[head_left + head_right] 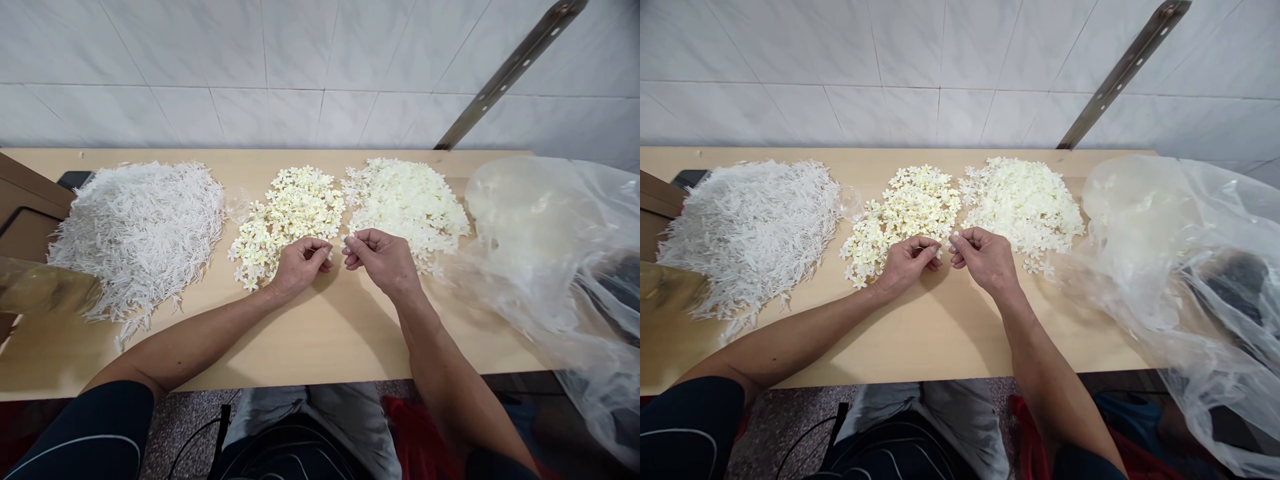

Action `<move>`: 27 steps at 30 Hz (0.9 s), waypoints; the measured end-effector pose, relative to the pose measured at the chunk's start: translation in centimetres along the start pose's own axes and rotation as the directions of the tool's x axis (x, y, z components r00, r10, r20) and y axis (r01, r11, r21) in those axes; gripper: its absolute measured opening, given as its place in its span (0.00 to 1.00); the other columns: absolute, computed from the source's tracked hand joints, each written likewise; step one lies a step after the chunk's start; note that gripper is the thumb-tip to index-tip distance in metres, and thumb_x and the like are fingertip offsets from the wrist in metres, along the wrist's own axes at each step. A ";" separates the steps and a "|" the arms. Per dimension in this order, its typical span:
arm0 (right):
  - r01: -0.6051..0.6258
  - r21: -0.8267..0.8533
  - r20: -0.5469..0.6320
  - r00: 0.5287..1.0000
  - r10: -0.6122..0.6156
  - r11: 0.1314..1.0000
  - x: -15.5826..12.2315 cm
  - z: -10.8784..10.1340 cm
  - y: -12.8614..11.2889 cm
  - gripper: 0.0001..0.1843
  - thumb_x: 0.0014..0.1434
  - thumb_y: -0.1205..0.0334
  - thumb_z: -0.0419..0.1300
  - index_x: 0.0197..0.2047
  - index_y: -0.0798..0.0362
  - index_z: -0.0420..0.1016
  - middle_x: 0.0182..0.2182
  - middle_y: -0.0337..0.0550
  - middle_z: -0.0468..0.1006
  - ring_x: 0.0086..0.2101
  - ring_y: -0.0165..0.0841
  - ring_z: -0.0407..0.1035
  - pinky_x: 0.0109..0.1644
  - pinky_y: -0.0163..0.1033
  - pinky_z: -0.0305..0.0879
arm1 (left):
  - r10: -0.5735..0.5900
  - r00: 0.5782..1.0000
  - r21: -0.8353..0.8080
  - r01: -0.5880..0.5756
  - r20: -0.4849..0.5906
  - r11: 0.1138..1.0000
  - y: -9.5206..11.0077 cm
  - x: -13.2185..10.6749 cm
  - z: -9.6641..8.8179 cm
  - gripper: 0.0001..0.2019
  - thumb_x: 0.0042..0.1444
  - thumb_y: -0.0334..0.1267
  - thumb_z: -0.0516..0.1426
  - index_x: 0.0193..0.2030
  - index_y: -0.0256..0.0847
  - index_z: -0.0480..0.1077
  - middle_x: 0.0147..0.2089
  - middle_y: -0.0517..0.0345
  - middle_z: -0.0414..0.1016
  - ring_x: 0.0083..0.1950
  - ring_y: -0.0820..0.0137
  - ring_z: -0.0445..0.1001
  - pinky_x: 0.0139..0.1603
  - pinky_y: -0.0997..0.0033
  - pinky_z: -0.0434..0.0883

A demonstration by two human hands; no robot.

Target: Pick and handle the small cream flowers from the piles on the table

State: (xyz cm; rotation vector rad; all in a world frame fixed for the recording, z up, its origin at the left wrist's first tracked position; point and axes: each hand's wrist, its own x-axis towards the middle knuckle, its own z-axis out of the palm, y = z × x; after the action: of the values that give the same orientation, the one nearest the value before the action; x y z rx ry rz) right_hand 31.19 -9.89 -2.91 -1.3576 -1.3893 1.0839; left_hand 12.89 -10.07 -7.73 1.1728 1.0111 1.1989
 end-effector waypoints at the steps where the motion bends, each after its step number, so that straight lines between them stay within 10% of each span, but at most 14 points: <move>1: 0.010 -0.013 -0.023 1.000 -0.011 1.000 0.1 0.0 0.1 0.22 0.56 0.42 0.74 0.37 0.54 0.81 0.28 0.44 0.83 0.26 0.34 0.78 0.32 0.40 0.81 | -0.001 1.000 -0.004 0.001 0.001 1.000 0.0 0.0 0.0 0.13 0.62 0.47 0.64 0.43 0.37 0.79 0.29 0.55 0.81 0.30 0.69 0.81 0.36 0.70 0.80; 27: 0.079 -0.142 -0.050 0.995 -0.087 0.987 0.5 -0.2 0.9 0.24 0.56 0.40 0.73 0.42 0.52 0.82 0.27 0.43 0.84 0.27 0.39 0.81 0.36 0.45 0.81 | 0.025 0.996 -0.001 -0.025 0.091 1.000 0.0 -0.1 -0.4 0.11 0.61 0.37 0.62 0.49 0.40 0.76 0.27 0.60 0.77 0.29 0.70 0.79 0.33 0.71 0.79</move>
State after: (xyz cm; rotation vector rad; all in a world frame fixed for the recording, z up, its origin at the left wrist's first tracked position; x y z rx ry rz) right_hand 31.58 -9.41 -3.69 -1.4058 -1.4896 0.9016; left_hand 12.44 -10.12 -7.76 1.2320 0.9306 1.1551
